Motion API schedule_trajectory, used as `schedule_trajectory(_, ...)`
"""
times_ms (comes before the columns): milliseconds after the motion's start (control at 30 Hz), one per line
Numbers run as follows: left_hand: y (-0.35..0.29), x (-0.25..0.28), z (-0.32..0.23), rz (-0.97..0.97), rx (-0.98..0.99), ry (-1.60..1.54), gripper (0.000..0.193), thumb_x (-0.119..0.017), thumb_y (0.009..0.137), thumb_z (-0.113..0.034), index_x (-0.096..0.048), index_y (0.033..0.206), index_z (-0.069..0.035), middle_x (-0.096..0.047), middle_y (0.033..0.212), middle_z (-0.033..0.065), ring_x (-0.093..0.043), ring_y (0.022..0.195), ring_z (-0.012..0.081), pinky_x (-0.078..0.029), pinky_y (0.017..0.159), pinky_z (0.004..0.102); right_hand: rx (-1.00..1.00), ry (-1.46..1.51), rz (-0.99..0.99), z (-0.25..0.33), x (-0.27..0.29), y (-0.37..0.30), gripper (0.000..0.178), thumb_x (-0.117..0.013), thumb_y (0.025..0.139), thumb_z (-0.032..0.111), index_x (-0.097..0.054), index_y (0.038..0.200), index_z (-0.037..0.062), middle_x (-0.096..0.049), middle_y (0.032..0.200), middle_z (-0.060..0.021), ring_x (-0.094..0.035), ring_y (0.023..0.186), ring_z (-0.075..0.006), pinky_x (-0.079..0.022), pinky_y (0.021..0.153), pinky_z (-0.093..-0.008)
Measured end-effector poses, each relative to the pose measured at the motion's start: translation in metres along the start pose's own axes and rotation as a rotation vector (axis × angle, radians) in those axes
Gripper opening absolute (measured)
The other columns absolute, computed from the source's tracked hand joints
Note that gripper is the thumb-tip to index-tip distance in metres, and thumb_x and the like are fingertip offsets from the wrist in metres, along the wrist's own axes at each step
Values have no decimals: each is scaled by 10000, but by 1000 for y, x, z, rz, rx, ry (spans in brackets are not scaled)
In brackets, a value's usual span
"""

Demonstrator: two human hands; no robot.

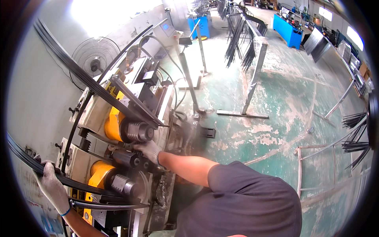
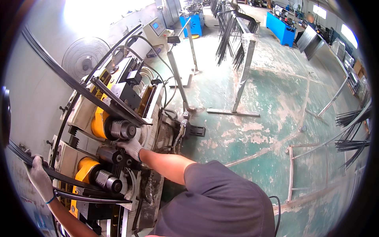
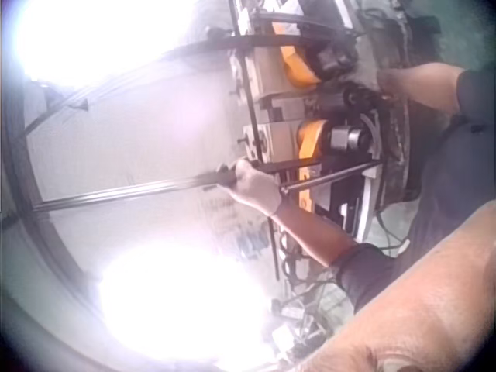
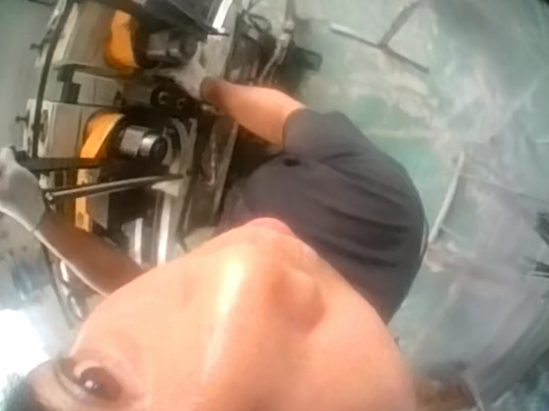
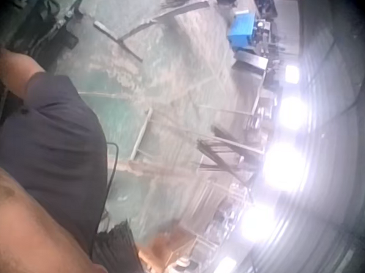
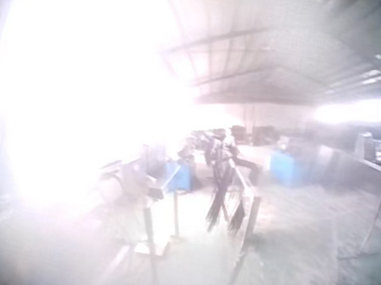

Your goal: The person repeatedly picks up bundles of long metal rods, feeds them into a bending machine, and removes the bent rods. The person stacks the bent rods on a nearby rack.

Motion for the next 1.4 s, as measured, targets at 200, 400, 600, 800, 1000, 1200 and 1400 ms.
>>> schedule_trajectory(200,-2,1,3,7,40,-14,313,-575,1005,-80,-560,1310,-12,-562,934,3,-512,753,83,-449,684,238,-10,-107,82,1,1,-3,327,-725,923,202,-706,1168,-14,-678,867,-44,-567,695,-112,-480,607,-309)
schedule_trajectory(400,-5,-4,-4,-4,51,-42,362,-577,995,-65,-542,1352,-14,-566,926,3,-515,741,80,-450,667,233,163,-221,94,-7,3,3,305,-670,913,95,-703,1205,16,-703,969,-78,-621,804,-162,-519,719,-324)
schedule_trajectory(600,-7,-4,-8,2,30,-42,380,-578,983,-52,-531,1358,-10,-566,916,2,-512,739,77,-444,664,229,-33,-67,23,14,-1,-10,302,-691,921,104,-713,1216,46,-710,1003,-85,-638,866,-155,-526,752,-317)
schedule_trajectory(800,-9,-4,-11,-15,-4,-76,359,-574,979,-45,-534,1334,-4,-564,902,-3,-504,728,74,-436,653,228,-60,-48,33,22,-3,-16,317,-735,914,164,-707,1198,25,-686,946,-52,-594,781,-115,-501,666,-319)
schedule_trajectory(1000,-10,13,4,-37,111,-89,306,-583,972,-33,-561,1276,-17,-574,903,15,-526,719,80,-453,639,233,198,-188,49,4,1,0,268,-711,915,123,-711,1167,32,-717,987,-81,-642,868,-146,-521,752,-331)
schedule_trajectory(1200,-21,12,13,258,203,-255,329,-588,906,51,-569,1229,-7,-624,931,52,-624,806,144,-542,722,280,-21,-159,76,-44,16,5,227,-687,901,111,-733,1100,12,-741,1010,-116,-687,887,-203,-531,815,-345)
schedule_trajectory(1400,-31,5,-9,358,164,-153,365,-662,866,-79,-585,1220,-37,-636,913,51,-630,848,156,-530,796,311,1,-283,80,-36,22,8,247,-702,915,156,-730,1100,-6,-749,965,-95,-687,864,-186,-543,802,-362)
Point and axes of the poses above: each hand's wrist, its own y-axis towards the middle knuckle, its own x-axis out of the back of the hand, z = x × y, the point moved 6 cm from there along y, towards the middle knuckle
